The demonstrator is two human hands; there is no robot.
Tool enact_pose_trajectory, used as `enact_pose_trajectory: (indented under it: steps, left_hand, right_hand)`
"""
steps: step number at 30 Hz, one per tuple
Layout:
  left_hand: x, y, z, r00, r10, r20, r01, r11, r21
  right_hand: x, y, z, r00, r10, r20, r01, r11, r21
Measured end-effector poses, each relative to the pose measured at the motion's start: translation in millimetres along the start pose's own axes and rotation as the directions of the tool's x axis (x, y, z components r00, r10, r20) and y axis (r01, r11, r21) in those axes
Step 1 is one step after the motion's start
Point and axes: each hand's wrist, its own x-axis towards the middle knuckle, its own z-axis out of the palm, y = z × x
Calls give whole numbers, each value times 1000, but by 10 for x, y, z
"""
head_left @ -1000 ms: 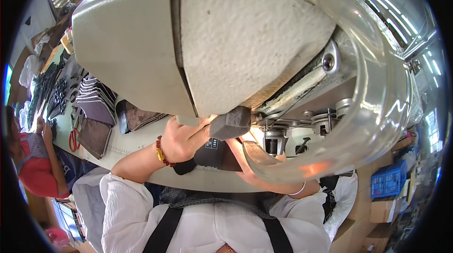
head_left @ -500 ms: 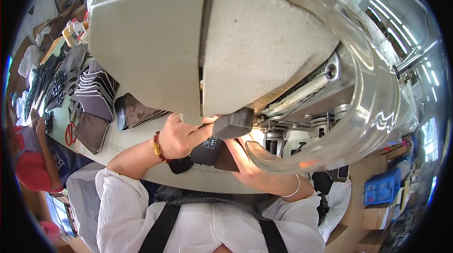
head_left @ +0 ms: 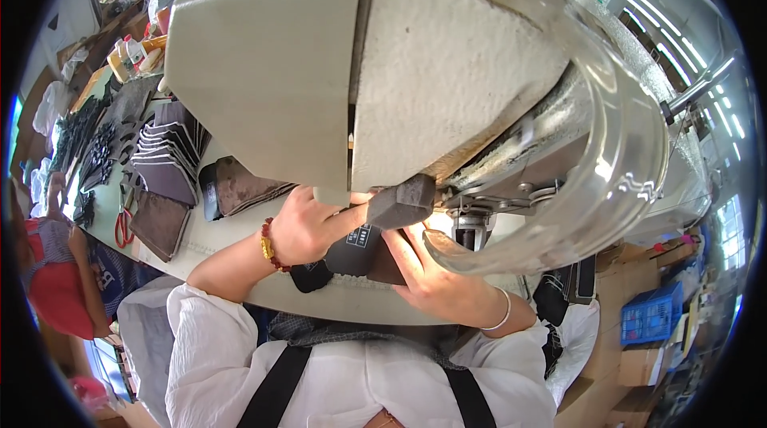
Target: Using an industrial sewing machine to stitch together fabric or leather shoe components.
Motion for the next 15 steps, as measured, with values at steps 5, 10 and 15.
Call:
enact_pose_trajectory:
  steps: [5, 10, 15]
  left_hand:
    - [53, -28, -26, 1000, -17, 0, 17, 1000, -22]
    - [-72, -137, 26, 986, -152, 70, 164, 961, -225]
    - [-266, -154, 189, 804, -569, 173, 550, 600, -581]
  right_hand:
    - [-33, -15, 89, 1000, 18, -8, -19, 996, -84]
    - [-76, 28, 211, 995, 83, -59, -86, 995, -56]
    - [-113, 21, 168, 988, 121, -93, -113, 990, 83]
